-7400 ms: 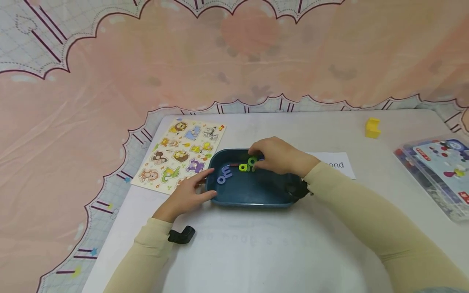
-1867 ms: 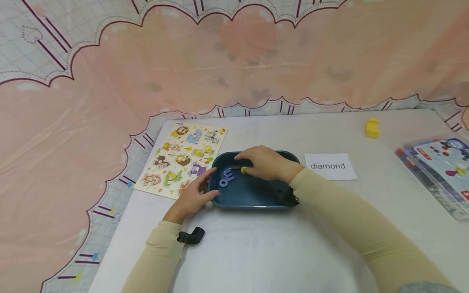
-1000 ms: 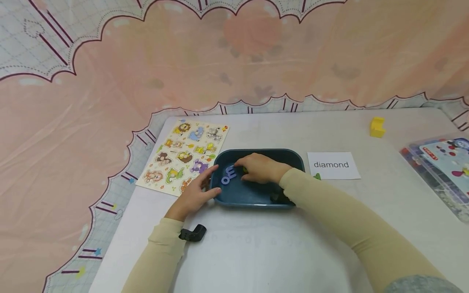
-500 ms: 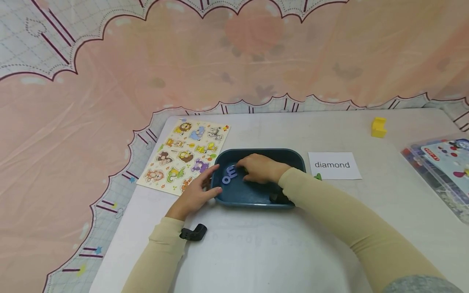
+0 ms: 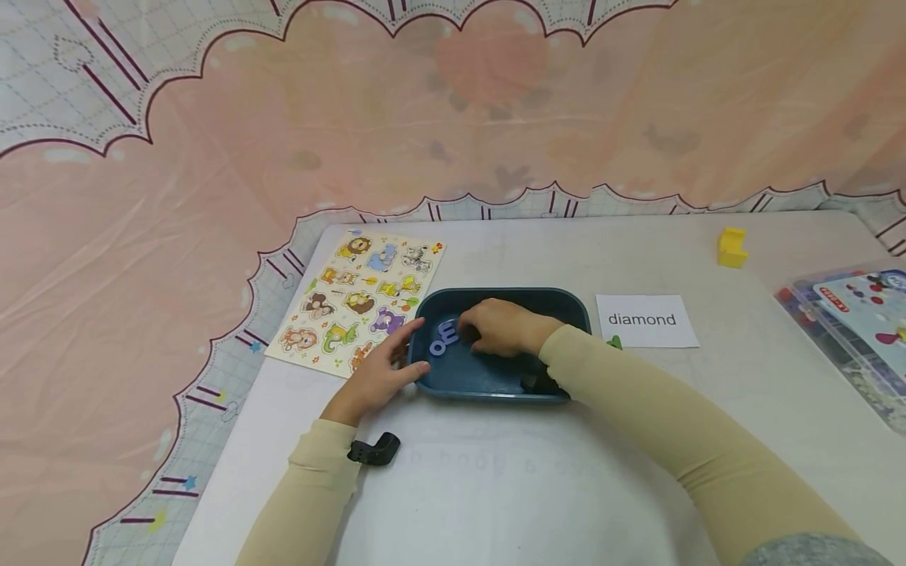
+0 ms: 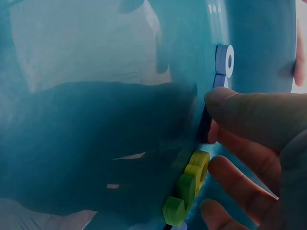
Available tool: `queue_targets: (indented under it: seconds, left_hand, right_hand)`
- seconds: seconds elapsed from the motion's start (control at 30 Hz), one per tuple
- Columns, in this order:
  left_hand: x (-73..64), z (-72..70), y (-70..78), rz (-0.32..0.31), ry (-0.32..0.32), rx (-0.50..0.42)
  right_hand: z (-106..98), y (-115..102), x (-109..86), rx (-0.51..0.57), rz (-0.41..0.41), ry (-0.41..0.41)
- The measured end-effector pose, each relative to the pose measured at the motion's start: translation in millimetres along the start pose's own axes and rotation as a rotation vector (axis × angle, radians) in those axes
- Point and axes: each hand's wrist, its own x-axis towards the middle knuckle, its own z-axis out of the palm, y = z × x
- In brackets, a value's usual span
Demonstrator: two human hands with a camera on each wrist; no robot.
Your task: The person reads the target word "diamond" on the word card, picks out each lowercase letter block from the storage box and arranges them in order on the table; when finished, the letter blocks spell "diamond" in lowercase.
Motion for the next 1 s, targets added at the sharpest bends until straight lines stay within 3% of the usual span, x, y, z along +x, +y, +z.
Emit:
queue_targets:
  seconds: [0.43, 0.73, 1.0]
  left_hand:
    - [0.3, -0.7, -1.5, -0.001, -0.001, 0.010]
    - [1.2, -0.4, -1.3, 0.001, 0.008, 0.011]
    - [0.1, -0.2, -0.1, 0.005, 0.013, 0.016]
  right_hand:
    - [1.1, -0.3, -0.4, -0.034, -0.020, -0.017]
    - [0.4, -0.8, -1.8, 0.041, -0.037, -0.071]
    - [-0.8, -0.4, -4.5, 0.041, -0.047, -0.050]
